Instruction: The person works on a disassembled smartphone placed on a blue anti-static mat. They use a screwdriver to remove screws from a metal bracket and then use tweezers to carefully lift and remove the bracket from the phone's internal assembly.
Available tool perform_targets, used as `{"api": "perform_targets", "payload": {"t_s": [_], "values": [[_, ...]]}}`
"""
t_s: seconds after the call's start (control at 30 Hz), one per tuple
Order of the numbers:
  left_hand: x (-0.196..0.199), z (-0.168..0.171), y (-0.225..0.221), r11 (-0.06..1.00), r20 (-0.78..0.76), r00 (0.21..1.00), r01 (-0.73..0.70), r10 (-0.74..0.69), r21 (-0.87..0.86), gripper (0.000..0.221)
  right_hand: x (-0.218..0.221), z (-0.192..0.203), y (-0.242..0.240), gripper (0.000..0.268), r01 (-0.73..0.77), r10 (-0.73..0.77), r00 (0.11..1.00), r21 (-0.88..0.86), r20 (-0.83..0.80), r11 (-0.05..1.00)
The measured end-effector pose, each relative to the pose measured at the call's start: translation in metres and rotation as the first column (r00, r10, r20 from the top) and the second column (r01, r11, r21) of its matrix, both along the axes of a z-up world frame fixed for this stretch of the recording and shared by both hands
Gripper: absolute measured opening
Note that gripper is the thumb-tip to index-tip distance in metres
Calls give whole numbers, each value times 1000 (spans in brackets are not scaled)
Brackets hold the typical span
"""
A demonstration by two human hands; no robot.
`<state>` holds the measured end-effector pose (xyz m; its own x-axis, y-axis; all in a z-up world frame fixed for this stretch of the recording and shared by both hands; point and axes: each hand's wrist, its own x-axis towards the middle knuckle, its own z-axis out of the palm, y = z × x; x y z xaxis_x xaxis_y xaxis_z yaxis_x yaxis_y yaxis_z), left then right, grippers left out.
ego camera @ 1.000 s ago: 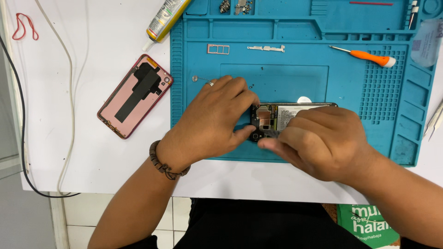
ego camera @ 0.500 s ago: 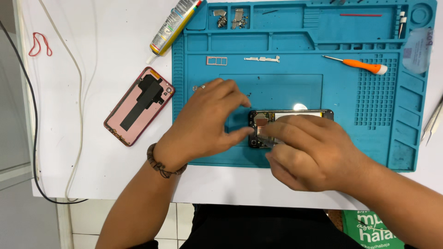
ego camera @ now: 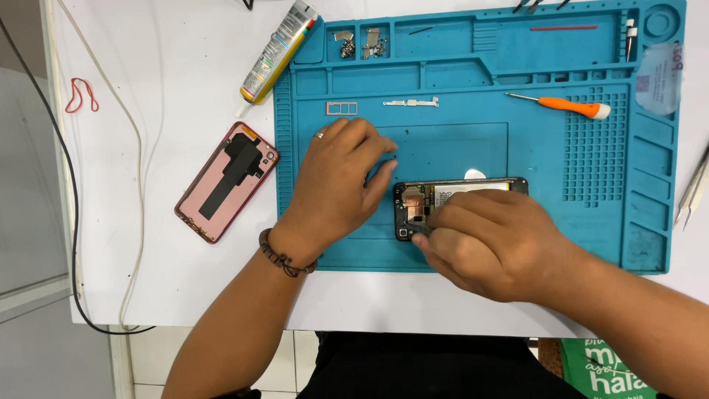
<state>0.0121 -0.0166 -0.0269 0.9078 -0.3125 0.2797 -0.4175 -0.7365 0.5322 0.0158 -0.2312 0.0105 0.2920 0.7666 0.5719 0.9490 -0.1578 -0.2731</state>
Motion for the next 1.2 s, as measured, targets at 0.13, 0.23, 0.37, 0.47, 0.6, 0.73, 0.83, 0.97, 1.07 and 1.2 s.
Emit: {"api": "perform_targets", "payload": {"t_s": [0.13,0.23,0.37,0.47,0.6,0.73,0.83,0.97,1.07,1.2], "values": [[0,-1,-7,998,55,998,-39,36,46,11,0,3,0,28,17,-17,1000,-4,-21,1000],[-1,-2,-14,995,106,992,-80,73,60,7,1,6,2,26,-24,24,1000,-17,-20,1000],[-2,-9,-20,984,157,981,-136,117,115,10,0,2,2,22,-45,43,997,-18,-64,999],[0,-14,-23,977,204,968,-174,146,126,15,0,1,2,26,16,-17,999,-20,-36,1000],[-2,-20,-25,971,161,970,-204,183,123,12,2,4,4,26,-23,19,997,-49,-75,999],[-2,-4,-19,982,99,979,-183,177,56,7,0,-2,2,23,-35,31,995,-41,-95,999],[-7,15,-13,947,69,993,-67,93,-315,7,0,-6,-6,22,33,-41,981,-49,-189,998],[-15,29,-9,744,-155,984,-165,84,-647,9,9,0,-14,29,325,-207,803,120,-559,938],[-16,25,-8,579,-247,967,-168,-61,-798,12,11,7,-11,42,366,-115,794,319,-597,874],[-15,17,-10,329,-317,894,-210,-316,-921,23,8,10,-6,39,469,-134,729,347,-671,812]]}}
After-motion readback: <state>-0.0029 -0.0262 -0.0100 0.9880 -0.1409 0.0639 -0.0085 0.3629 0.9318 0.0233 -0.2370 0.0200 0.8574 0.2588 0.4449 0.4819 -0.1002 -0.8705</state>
